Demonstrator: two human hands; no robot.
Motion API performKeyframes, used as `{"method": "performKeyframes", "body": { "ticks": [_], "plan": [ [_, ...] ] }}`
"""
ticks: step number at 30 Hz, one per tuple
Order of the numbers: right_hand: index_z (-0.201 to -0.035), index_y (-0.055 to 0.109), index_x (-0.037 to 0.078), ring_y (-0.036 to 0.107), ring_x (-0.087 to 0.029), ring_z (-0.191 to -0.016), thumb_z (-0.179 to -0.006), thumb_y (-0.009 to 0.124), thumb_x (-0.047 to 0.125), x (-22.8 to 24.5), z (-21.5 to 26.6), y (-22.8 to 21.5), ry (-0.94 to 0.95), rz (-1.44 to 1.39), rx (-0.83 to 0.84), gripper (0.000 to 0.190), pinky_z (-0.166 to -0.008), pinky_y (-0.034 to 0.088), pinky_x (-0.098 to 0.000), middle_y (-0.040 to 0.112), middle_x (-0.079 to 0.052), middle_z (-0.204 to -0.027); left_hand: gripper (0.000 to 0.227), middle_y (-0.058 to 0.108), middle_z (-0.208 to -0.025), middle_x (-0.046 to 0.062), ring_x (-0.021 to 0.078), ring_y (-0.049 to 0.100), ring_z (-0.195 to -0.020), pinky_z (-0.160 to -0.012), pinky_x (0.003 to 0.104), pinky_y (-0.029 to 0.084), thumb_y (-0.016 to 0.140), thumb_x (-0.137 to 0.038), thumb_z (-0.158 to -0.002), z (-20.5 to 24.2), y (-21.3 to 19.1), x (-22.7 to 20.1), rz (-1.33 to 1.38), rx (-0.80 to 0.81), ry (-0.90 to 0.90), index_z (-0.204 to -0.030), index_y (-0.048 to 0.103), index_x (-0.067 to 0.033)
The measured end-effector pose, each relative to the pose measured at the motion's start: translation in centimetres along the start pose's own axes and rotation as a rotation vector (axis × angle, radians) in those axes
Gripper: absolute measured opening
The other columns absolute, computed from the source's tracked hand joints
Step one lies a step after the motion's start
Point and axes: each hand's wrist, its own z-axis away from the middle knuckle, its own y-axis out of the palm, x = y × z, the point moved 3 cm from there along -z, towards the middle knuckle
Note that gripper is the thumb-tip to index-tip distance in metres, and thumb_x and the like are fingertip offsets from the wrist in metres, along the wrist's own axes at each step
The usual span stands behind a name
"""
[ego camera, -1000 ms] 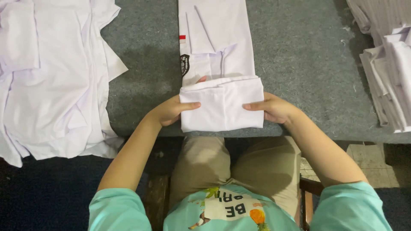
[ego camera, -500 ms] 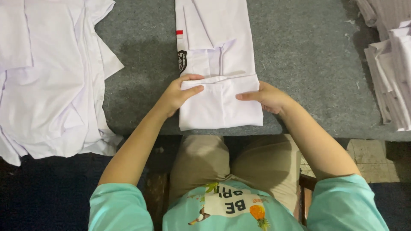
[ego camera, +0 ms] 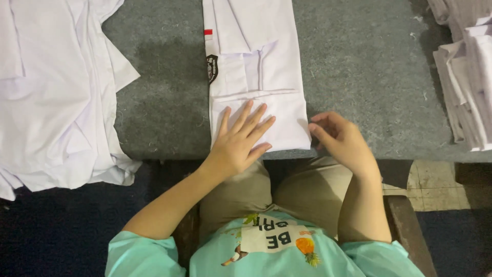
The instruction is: A person carefully folds a white short-sleeved uniform shirt on a work table, smoothing the fabric between each fold.
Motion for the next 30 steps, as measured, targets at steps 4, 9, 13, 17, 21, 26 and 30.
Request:
{"method": "performKeyframes", "body": {
  "ticks": [4,9,13,17,21,26,30],
  "plan": [
    [-0.125,0.067,0.002,0.06,-0.018,-0.055,-0.092,0.077,0.014,-1.5,1.9,2.1,0.078,-0.149,-0.037,0.036,-0.049,0.053,-0.0305,0.07,-0.015,-0.086,0.062,0.027,-0.17,0.007,0.0333,0.024,-0.157,-0.12,0.065,0.017,0.045,-0.061,-0.105,0.1,2.6,1.6,-0.197,0.005,0.007,-0.16,0.038,-0.0329],
    [-0.124,0.069,0.004,0.058,-0.015,-0.053,-0.092,0.081,0.014,-2.3,2.9,2.9,0.025,-0.12,-0.17,0.036,-0.045,0.048,-0.0277,0.069,-0.012,-0.082,0.063,0.029,-0.17,0.006,0.0308,0.028,-0.156,-0.12,0.064,0.016,0.046,-0.064,-0.104,0.3,3.0,1.2,-0.262,-0.05,-0.009,-0.159,0.04,-0.0351],
    [-0.123,0.071,0.003,0.061,-0.018,-0.056,-0.093,0.08,0.012,-2.2,2.7,3.5,-0.038,-0.049,-0.204,0.032,-0.05,0.05,-0.0304,0.071,-0.014,-0.086,0.064,0.028,-0.171,0.004,0.0305,0.025,-0.157,-0.119,0.068,0.006,0.046,-0.065,-0.103,0.6,3.4,1.1,-0.273,-0.075,-0.079,-0.159,0.041,-0.0344],
    [-0.124,0.07,0.004,0.062,-0.023,-0.059,-0.092,0.079,0.012,-1.9,2.6,3.7,-0.025,0.094,-0.183,0.033,-0.054,0.051,-0.0356,0.072,-0.014,-0.085,0.072,0.026,-0.171,0.005,0.0294,0.022,-0.158,-0.12,0.068,-0.003,0.043,-0.068,-0.103,0.7,3.4,1.1,-0.223,-0.055,-0.125,-0.162,0.037,-0.0277],
    [-0.124,0.07,0.006,0.064,-0.027,-0.063,-0.092,0.078,0.014,-1.2,2.5,3.6,-0.013,0.131,-0.166,0.034,-0.058,0.052,-0.0385,0.073,-0.014,-0.085,0.074,0.024,-0.171,0.013,0.0359,0.019,-0.158,-0.117,0.074,-0.003,0.05,-0.062,-0.103,0.2,1.0,0.9,-0.073,-0.068,-0.165,-0.162,0.038,-0.0194],
    [-0.126,0.068,0.006,0.066,-0.027,-0.064,-0.092,0.079,0.013,-1.4,2.4,3.6,-0.042,0.099,-0.192,0.036,-0.057,0.052,-0.0383,0.072,-0.016,-0.089,0.062,0.026,-0.17,0.01,0.0356,0.013,-0.159,-0.115,0.078,0.001,0.05,-0.057,-0.106,-1.7,0.4,3.5,-0.192,0.027,-0.186,-0.16,0.041,-0.026],
    [-0.122,0.069,0.006,0.064,-0.026,-0.064,-0.092,0.078,0.012,-1.5,2.3,3.7,-0.036,0.097,-0.188,0.032,-0.058,0.052,-0.038,0.072,-0.015,-0.087,0.066,0.034,-0.167,0.008,0.0356,0.023,-0.156,-0.115,0.079,0.004,0.046,-0.064,-0.103,-1.5,2.2,5.4,-0.163,0.104,-0.254,-0.161,0.035,-0.035]
  ]
}}
